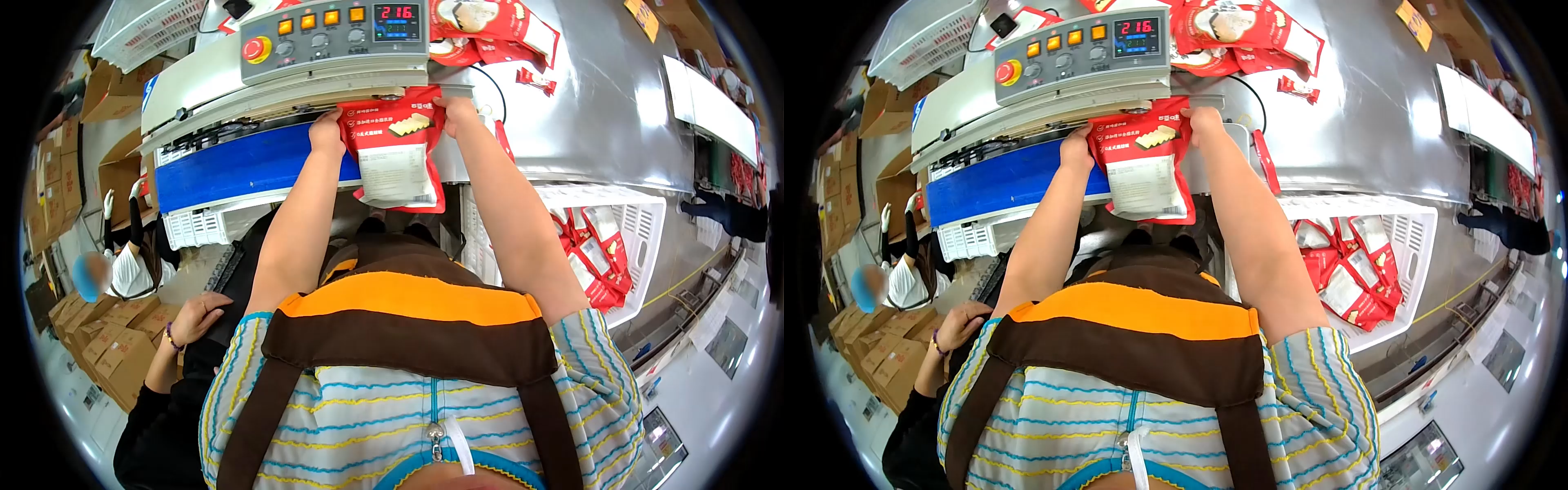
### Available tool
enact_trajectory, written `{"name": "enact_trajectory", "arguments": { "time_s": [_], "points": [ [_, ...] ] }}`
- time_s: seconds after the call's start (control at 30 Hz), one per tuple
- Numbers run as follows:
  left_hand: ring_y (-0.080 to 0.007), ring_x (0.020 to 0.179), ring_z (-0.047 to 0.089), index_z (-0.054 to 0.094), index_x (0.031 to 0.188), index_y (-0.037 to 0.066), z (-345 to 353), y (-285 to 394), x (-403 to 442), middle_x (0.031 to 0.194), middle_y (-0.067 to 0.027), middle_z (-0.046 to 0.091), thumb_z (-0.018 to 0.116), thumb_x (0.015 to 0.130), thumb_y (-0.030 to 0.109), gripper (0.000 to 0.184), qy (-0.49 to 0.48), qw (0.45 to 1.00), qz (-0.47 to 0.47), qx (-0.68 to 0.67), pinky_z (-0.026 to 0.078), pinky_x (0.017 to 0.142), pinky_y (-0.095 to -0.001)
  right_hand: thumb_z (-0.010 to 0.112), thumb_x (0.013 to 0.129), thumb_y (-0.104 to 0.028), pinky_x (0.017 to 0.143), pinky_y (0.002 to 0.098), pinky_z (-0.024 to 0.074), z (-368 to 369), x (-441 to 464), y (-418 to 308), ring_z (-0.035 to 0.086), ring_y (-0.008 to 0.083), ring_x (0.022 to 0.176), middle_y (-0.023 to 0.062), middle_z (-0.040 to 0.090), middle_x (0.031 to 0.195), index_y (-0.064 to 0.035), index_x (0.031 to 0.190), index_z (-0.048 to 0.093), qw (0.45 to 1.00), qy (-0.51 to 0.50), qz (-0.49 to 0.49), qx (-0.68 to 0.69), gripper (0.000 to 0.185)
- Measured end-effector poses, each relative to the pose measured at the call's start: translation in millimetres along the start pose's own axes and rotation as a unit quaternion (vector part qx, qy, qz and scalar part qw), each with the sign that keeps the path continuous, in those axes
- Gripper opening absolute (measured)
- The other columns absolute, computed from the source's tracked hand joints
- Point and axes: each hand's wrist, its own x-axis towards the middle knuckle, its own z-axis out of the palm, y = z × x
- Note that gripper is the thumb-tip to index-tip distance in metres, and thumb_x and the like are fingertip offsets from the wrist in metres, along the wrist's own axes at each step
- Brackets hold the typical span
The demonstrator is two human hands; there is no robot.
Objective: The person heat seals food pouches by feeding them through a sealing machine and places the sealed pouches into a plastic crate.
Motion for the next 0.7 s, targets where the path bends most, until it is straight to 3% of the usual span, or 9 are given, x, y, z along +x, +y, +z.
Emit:
{"name": "enact_trajectory", "arguments": {
  "time_s": [0.2, 0.27, 0.4, 0.5, 0.57, 0.63, 0.7],
  "points": [
    [-0.0194, 0.084, 0.054, 0.056, 0.092, -0.002, -39, 36, 10, 0.089, -0.0099, 0.058, 0.054, 0.078, 0.005, 0.015, 0.014, 1.0, 0.011, -0.023, 0.044, 0.074, -0.0294, 0.04, 0.084, -0.01, 0.076, 0.0406, 0.0475, 35, -20, 15, 0.058, 0.0306, 0.087, 0.021, 0.055, 0.097, 0.0066, 0.098, 0.047, 0.996, -0.065, 0.05, -0.046, 0.022],
    [-0.0195, 0.081, 0.054, 0.053, 0.095, -0.003, -54, 49, 14, 0.089, -0.0108, 0.057, 0.05, 0.082, 0.012, 0.02, 0.031, 0.998, 0.03, -0.035, 0.044, 0.072, -0.0306, 0.039, 0.084, -0.012, 0.075, 0.0407, 0.048, 30, -22, 15, 0.057, 0.0326, 0.087, 0.0217, 0.054, 0.096, 0.006, 0.096, 0.046, 0.994, -0.043, 0.062, -0.082, 0.023],
    [-0.0216, 0.076, 0.053, 0.049, 0.097, -0.002, -89, 82, -12, 0.087, -0.0121, 0.056, 0.052, 0.081, 0.016, 0.024, 0.229, 0.962, 0.131, 0.075, 0.044, 0.069, -0.0317, 0.044, 0.082, -0.018, 0.066, 0.0386, 0.0497, 19, -45, 4, 0.06, 0.0329, 0.08, 0.0207, 0.056, 0.087, 0.0043, 0.089, 0.048, 0.979, -0.062, 0.02, -0.194, 0.024],
    [-0.0219, 0.076, 0.053, 0.049, 0.094, -0.001, -115, 98, -30, 0.086, -0.0123, 0.056, 0.054, 0.079, 0.016, 0.023, 0.354, 0.897, 0.221, 0.144, 0.044, 0.069, -0.0309, 0.048, 0.082, -0.023, 0.053, 0.0335, 0.0493, 12, -83, -3, 0.061, 0.0277, 0.063, 0.0147, 0.057, 0.074, 0.0022, 0.078, 0.048, 0.963, -0.123, -0.015, -0.241, 0.025],
    [-0.0229, 0.075, 0.053, 0.05, 0.089, -0.001, -138, 92, -21, 0.083, -0.0132, 0.056, 0.056, 0.077, 0.014, 0.02, 0.376, 0.865, 0.3, 0.146, 0.043, 0.069, -0.0322, 0.056, 0.078, -0.03, 0.049, 0.0297, 0.0473, 0, -98, -2, 0.06, 0.0227, 0.056, 0.0119, 0.057, 0.068, -0.0001, 0.072, 0.05, 0.941, -0.139, -0.015, -0.307, 0.031],
    [-0.0236, 0.073, 0.052, 0.051, 0.088, 0.0, -127, 95, -61, 0.081, -0.0133, 0.055, 0.055, 0.077, 0.013, 0.017, 0.394, 0.839, 0.315, 0.206, 0.042, 0.069, -0.0326, 0.062, 0.075, -0.034, 0.046, 0.0259, 0.0449, -22, -104, 7, 0.058, 0.0183, 0.053, 0.0102, 0.058, 0.065, -0.0008, 0.067, 0.053, 0.902, -0.148, -0.019, -0.405, 0.035],
    [-0.0261, 0.072, 0.052, 0.051, 0.087, 0.001, -136, 69, -83, 0.08, -0.0141, 0.055, 0.054, 0.077, 0.013, 0.016, 0.324, 0.836, 0.374, 0.239, 0.042, 0.068, -0.0326, 0.064, 0.074, -0.029, 0.047, 0.0223, 0.0424, -33, -110, 10, 0.057, 0.0147, 0.053, 0.009, 0.059, 0.064, -0.0005, 0.064, 0.056, 0.857, -0.158, -0.01, -0.49, 0.032]
  ]
}}
